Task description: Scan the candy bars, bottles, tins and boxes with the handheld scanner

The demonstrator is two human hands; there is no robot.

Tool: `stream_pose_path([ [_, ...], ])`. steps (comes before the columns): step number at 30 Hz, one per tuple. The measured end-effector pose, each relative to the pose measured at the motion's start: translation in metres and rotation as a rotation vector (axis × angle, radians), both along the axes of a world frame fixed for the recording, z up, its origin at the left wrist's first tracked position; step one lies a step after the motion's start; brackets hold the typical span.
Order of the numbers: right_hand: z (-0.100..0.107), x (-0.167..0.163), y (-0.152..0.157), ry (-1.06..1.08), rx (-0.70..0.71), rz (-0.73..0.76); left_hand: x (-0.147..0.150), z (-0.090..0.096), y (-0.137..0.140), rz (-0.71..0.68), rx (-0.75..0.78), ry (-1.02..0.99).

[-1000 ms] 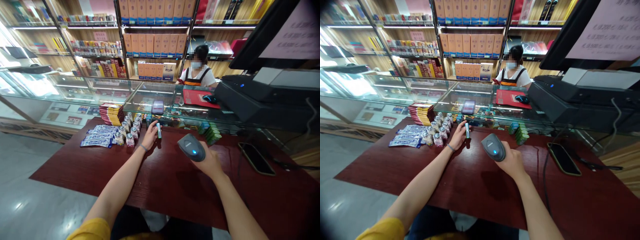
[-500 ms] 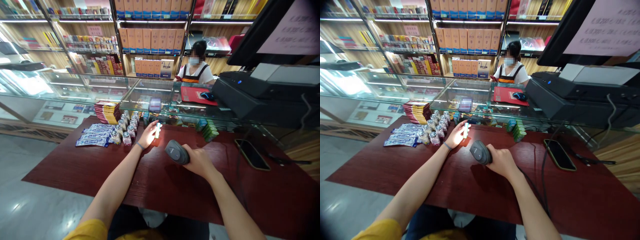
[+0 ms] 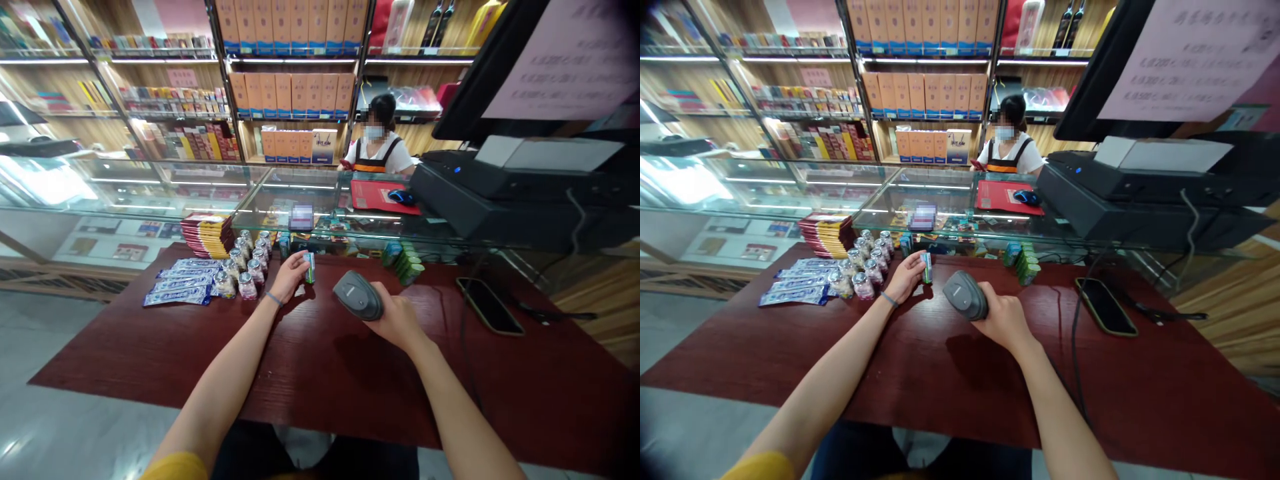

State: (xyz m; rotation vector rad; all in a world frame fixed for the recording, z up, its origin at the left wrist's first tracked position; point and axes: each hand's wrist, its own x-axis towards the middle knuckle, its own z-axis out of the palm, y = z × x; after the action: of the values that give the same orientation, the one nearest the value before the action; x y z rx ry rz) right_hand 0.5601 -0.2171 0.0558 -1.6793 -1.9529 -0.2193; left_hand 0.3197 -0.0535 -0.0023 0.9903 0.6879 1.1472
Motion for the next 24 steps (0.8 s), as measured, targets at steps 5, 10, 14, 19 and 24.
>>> stream_pose_path([
  [5, -0.001, 0.019, 0.002, 0.210, 0.089, -0.169, 0.004, 0.001, -0.002, 0.116, 0.075, 0.067],
  [10, 0.003, 0.044, 0.002, 0.386, 0.194, -0.307, 0.021, 0.011, -0.011, 0.173, 0.171, 0.157],
  [14, 0.009, 0.065, 0.000, 0.483, 0.306, -0.389, 0.052, 0.014, -0.014, 0.179, 0.216, 0.255],
  [19, 0.015, 0.081, -0.006, 0.574, 0.398, -0.465, 0.111, 0.019, -0.015, 0.183, 0.359, 0.326],
  [24, 0.012, 0.093, -0.008, 0.689, 0.436, -0.503, 0.175, 0.021, -0.019, 0.186, 0.426, 0.392],
])
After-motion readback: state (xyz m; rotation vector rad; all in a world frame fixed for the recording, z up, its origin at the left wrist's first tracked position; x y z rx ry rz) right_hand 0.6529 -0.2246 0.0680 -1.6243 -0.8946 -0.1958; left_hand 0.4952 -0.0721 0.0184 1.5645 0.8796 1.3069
